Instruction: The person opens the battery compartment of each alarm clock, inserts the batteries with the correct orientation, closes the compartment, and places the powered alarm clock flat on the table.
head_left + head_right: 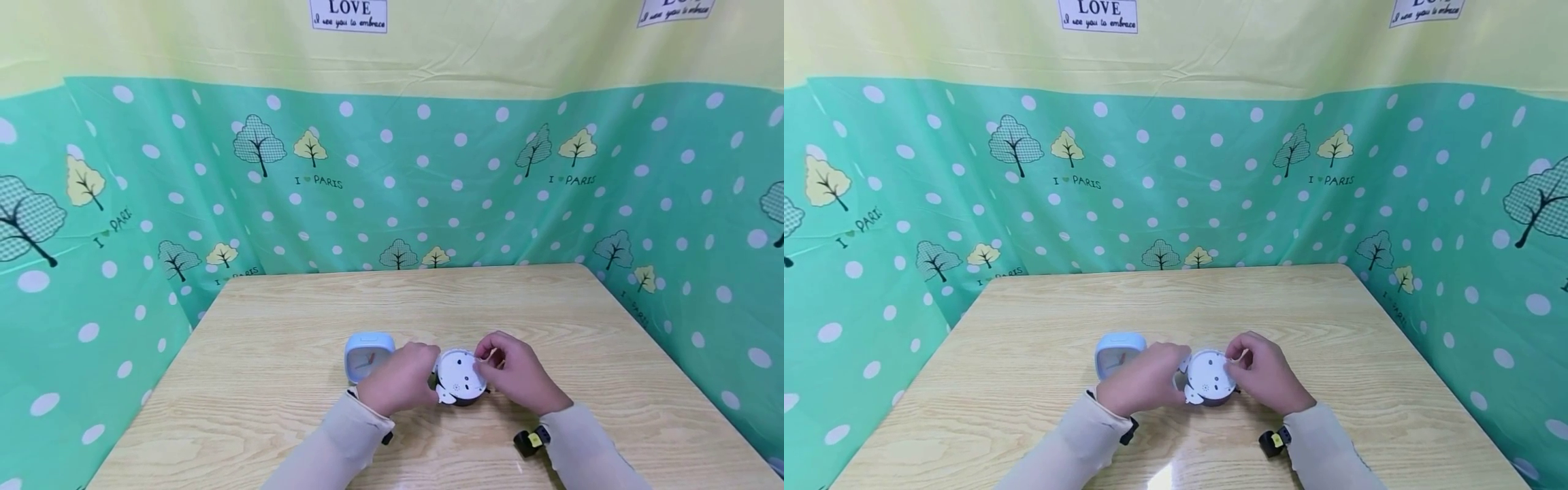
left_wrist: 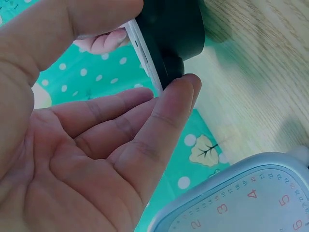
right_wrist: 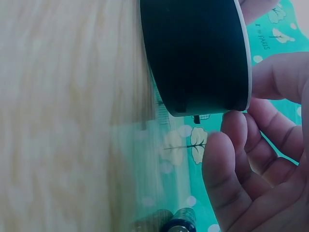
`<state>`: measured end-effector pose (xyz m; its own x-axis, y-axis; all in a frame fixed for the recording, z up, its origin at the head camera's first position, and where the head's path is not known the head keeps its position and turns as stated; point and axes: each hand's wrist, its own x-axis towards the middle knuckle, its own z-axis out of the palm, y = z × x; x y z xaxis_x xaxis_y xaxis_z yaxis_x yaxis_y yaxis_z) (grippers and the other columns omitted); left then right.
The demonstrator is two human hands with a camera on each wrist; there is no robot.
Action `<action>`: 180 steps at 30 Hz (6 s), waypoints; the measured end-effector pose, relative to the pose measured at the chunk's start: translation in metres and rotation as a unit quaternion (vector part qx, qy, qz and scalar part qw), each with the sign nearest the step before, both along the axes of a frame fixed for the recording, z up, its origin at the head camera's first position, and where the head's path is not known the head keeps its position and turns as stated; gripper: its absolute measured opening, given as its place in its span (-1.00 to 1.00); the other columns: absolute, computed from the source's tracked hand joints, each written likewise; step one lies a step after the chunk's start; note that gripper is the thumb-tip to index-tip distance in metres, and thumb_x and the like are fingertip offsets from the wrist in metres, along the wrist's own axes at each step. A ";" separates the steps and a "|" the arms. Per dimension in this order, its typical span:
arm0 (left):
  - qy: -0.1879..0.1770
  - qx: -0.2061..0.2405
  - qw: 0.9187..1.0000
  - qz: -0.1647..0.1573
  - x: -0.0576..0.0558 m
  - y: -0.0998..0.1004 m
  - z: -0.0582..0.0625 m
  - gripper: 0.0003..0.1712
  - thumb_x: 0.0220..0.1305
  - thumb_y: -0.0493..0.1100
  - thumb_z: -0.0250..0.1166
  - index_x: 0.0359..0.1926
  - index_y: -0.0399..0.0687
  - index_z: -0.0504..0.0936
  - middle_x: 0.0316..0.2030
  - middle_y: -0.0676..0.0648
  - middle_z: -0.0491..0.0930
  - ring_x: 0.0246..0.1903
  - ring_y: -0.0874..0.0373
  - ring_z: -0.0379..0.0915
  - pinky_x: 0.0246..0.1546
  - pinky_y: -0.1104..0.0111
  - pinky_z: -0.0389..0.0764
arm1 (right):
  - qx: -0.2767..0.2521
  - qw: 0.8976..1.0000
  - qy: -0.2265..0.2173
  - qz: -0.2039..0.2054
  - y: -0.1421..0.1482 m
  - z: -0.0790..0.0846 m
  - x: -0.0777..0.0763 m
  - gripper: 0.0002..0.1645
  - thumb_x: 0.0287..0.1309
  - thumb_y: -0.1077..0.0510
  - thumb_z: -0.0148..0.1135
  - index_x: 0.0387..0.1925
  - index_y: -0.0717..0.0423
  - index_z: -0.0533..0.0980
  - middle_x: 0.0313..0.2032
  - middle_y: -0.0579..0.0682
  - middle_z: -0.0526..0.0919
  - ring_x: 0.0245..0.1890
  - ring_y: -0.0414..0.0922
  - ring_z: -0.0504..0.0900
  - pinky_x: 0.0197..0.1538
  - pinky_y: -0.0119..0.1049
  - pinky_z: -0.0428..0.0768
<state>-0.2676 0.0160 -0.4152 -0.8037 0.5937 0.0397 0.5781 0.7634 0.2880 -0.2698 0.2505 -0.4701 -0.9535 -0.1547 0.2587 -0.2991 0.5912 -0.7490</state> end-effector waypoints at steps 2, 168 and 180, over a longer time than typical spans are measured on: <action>0.005 -0.010 1.000 -0.004 0.000 -0.002 -0.001 -0.53 -0.19 -0.13 0.52 -0.18 -0.06 0.58 -0.39 0.10 0.54 -0.46 0.29 0.38 -0.48 0.47 0.44 | 0.001 1.000 -0.004 0.002 -0.002 0.001 0.000 -0.82 0.04 0.15 0.36 -0.32 -0.12 0.52 -0.36 -0.16 0.55 -0.41 -0.12 0.55 -0.44 -0.33 0.54; 0.131 -0.045 0.990 0.011 -0.004 0.013 -0.018 -0.44 -0.04 0.14 0.43 -0.06 -0.03 0.53 -0.16 0.04 0.56 -0.31 0.20 0.40 -0.35 0.41 0.50 | 0.343 0.933 -0.099 -0.047 -0.054 0.062 -0.007 -0.71 0.12 -0.01 0.31 -0.58 0.07 0.54 -0.66 -0.07 0.50 -0.68 -0.14 0.43 -0.64 -0.31 0.35; 0.129 -0.048 0.990 0.013 -0.001 0.013 -0.022 -0.43 -0.07 0.14 0.44 -0.08 -0.03 0.54 -0.20 0.05 0.56 -0.33 0.21 0.39 -0.38 0.43 0.49 | 0.335 0.935 -0.106 -0.046 -0.055 0.058 -0.003 -0.69 0.11 0.00 0.31 -0.61 0.06 0.51 -0.66 -0.06 0.49 -0.68 -0.14 0.41 -0.65 -0.31 0.33</action>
